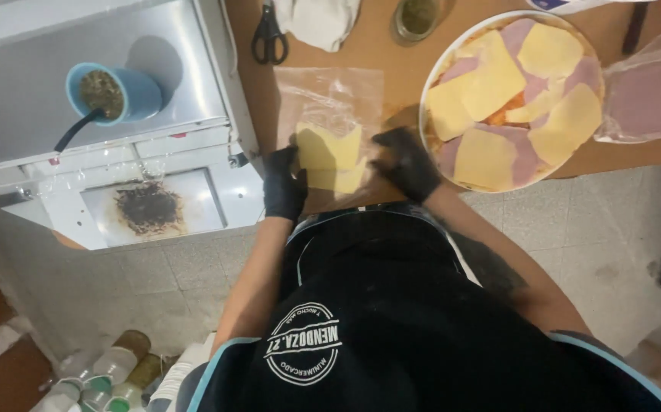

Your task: The person spreads tomato sauce on a pizza base using a spoon, then places slices of ham and cheese on top. They add sliced jalapeños and sprinkle dried herbs over the pizza.

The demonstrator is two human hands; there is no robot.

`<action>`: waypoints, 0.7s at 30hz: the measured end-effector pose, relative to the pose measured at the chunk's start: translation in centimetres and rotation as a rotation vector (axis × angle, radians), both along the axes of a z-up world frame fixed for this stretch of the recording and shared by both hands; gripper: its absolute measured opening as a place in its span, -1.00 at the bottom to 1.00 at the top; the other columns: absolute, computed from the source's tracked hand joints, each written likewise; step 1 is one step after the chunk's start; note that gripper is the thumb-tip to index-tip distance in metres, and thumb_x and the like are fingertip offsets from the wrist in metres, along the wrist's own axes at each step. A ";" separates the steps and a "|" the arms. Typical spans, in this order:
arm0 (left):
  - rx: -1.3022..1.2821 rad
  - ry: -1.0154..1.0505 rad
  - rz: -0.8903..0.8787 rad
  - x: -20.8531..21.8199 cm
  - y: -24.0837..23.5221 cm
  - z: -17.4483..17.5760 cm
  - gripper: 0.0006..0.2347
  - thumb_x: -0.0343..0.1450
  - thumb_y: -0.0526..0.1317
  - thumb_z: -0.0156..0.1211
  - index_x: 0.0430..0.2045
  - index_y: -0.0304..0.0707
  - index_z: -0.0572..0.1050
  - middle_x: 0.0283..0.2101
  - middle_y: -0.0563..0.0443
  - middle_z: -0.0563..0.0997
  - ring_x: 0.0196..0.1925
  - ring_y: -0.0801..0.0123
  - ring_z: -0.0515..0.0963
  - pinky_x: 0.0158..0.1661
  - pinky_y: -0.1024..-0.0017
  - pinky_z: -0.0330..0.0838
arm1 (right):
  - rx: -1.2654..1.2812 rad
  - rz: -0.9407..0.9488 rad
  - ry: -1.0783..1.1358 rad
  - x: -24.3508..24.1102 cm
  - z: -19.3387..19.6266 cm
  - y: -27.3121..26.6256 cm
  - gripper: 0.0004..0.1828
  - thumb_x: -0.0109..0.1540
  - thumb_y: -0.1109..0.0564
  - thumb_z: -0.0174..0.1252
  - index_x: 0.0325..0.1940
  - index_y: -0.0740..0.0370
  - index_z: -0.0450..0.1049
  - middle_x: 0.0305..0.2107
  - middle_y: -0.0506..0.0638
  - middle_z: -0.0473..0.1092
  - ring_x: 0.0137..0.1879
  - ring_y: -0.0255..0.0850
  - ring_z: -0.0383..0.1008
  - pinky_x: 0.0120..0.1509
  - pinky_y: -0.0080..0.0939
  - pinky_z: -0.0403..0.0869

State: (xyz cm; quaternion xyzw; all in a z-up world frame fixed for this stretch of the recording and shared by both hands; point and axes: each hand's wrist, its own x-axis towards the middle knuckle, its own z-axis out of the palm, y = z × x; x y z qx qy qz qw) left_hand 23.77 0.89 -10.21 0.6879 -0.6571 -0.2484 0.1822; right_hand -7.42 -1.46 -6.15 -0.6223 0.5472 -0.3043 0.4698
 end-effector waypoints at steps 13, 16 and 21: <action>-0.029 0.035 -0.490 1.8 3.0 -0.2 -0.86 0.45 -0.24 0.10 -0.17 0.02 0.54 0.01 0.02 0.66 0.08 0.15 0.62 0.09 0.21 0.53 | -0.608 0.523 0.882 11.2 -9.2 0.4 -0.93 0.26 0.08 0.09 -0.30 0.04 0.44 -0.48 -0.10 0.30 -0.35 -0.02 0.47 -0.36 -0.07 0.44; 0.007 -0.026 -0.500 2.3 3.7 -1.9 -0.84 0.46 -0.18 0.11 -0.13 0.09 0.57 0.05 0.05 0.65 0.11 0.20 0.61 0.10 0.24 0.54 | -0.745 0.311 0.913 11.2 -9.1 0.1 -0.84 0.29 -0.03 0.10 -0.24 0.07 0.42 -0.45 -0.18 0.19 -0.34 -0.17 0.30 -0.35 -0.09 0.35; 0.037 0.012 -0.594 2.5 1.8 2.2 -0.76 0.39 -0.20 0.20 -0.07 -0.09 0.57 0.05 -0.12 0.64 0.13 0.05 0.60 0.15 0.15 0.50 | -0.025 -0.192 0.080 7.3 -0.7 -1.8 -0.74 0.23 0.13 0.39 -0.02 0.10 0.55 -0.15 0.00 0.47 0.06 0.00 0.55 0.14 -0.08 0.56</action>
